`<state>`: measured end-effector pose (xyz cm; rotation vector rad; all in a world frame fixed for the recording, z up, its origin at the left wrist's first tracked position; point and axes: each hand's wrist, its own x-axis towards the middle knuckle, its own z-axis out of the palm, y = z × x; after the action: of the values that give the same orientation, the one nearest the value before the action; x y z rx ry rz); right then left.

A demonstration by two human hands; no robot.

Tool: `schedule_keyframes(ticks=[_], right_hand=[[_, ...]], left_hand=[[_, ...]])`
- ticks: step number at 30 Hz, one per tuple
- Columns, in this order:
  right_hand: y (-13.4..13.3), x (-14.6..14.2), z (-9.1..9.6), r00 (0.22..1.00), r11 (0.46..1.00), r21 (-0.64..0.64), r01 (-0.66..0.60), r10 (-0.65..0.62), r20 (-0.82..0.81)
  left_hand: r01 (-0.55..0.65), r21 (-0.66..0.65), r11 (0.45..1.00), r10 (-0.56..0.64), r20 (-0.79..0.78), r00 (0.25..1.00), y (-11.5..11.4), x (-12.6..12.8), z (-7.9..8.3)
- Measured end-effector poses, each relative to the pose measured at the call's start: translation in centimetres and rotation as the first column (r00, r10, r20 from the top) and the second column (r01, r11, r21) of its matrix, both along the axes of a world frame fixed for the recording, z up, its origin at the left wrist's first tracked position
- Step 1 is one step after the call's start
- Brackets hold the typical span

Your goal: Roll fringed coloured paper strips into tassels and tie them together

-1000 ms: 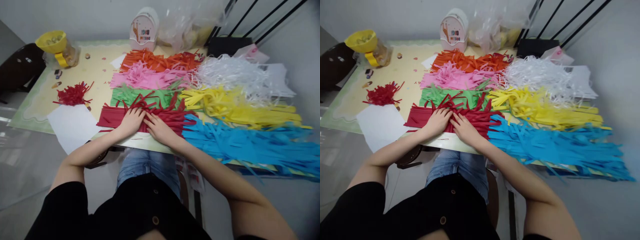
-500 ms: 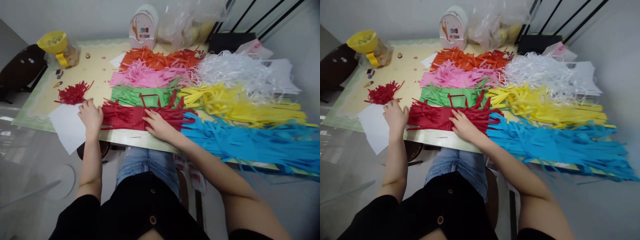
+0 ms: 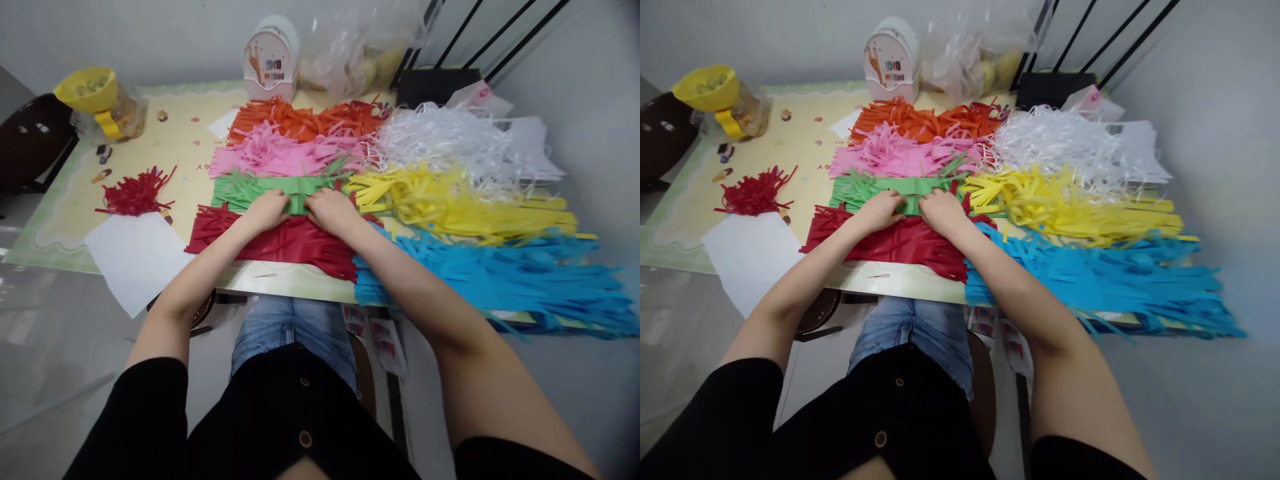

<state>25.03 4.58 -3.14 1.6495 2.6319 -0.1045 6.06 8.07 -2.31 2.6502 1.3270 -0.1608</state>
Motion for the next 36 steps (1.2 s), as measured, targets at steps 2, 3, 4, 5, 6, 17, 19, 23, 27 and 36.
schedule_keyframes(ticks=[2, 3, 4, 5, 6, 17, 19, 23, 27, 36], right_hand=[[0.3, 0.3, 0.1, 1.000, 1.000, -0.005, -0.013, 0.013, 0.019], [0.4, 0.5, 0.1, 0.999, 1.000, -0.006, -0.021, 0.021, 0.025], [0.5, 0.6, 0.2, 0.999, 1.000, -0.007, -0.030, 0.030, 0.029], [0.6, 0.6, 0.2, 0.999, 0.999, -0.006, -0.038, 0.038, 0.033], [0.6, 0.6, 0.3, 0.998, 0.999, -0.004, -0.043, 0.044, 0.037], [1.0, 0.5, 0.8, 0.999, 0.999, -0.027, -0.029, 0.030, 0.025], [1.6, 0.9, 0.9, 1.000, 0.999, -0.048, 0.007, -0.007, 0.012], [2.5, 1.4, 1.0, 0.999, 0.995, -0.095, 0.036, -0.037, -0.007], [2.9, 1.4, 1.1, 0.999, 0.993, -0.118, 0.030, -0.032, -0.015], [3.2, 1.3, 1.3, 1.000, 0.990, -0.138, 0.023, -0.024, -0.004]], left_hand=[[-0.005, 0.005, 1.000, 0.005, -0.002, 1.000, -0.1, -0.1, -0.1], [-0.008, 0.007, 1.000, 0.008, -0.004, 1.000, -0.1, -0.1, -0.1], [-0.009, 0.010, 1.000, 0.009, -0.007, 1.000, -0.1, -0.1, -0.1], [-0.007, 0.014, 1.000, 0.008, -0.013, 1.000, -0.1, -0.1, 0.0], [-0.004, 0.021, 1.000, 0.005, -0.019, 1.000, 0.0, 0.0, 0.0], [0.040, 0.025, 0.999, -0.037, -0.103, 0.994, 1.0, 0.9, 0.8], [0.048, 0.019, 0.999, -0.045, -0.109, 0.993, 1.0, 1.2, 1.0], [0.045, -0.039, 0.998, -0.050, -0.112, 0.993, 1.6, 1.3, 1.4], [0.014, -0.091, 0.996, -0.024, -0.105, 0.994, 2.6, 1.2, 1.7], [-0.043, -0.171, 0.984, 0.044, 0.001, 0.999, 4.5, 1.0, 1.9]])
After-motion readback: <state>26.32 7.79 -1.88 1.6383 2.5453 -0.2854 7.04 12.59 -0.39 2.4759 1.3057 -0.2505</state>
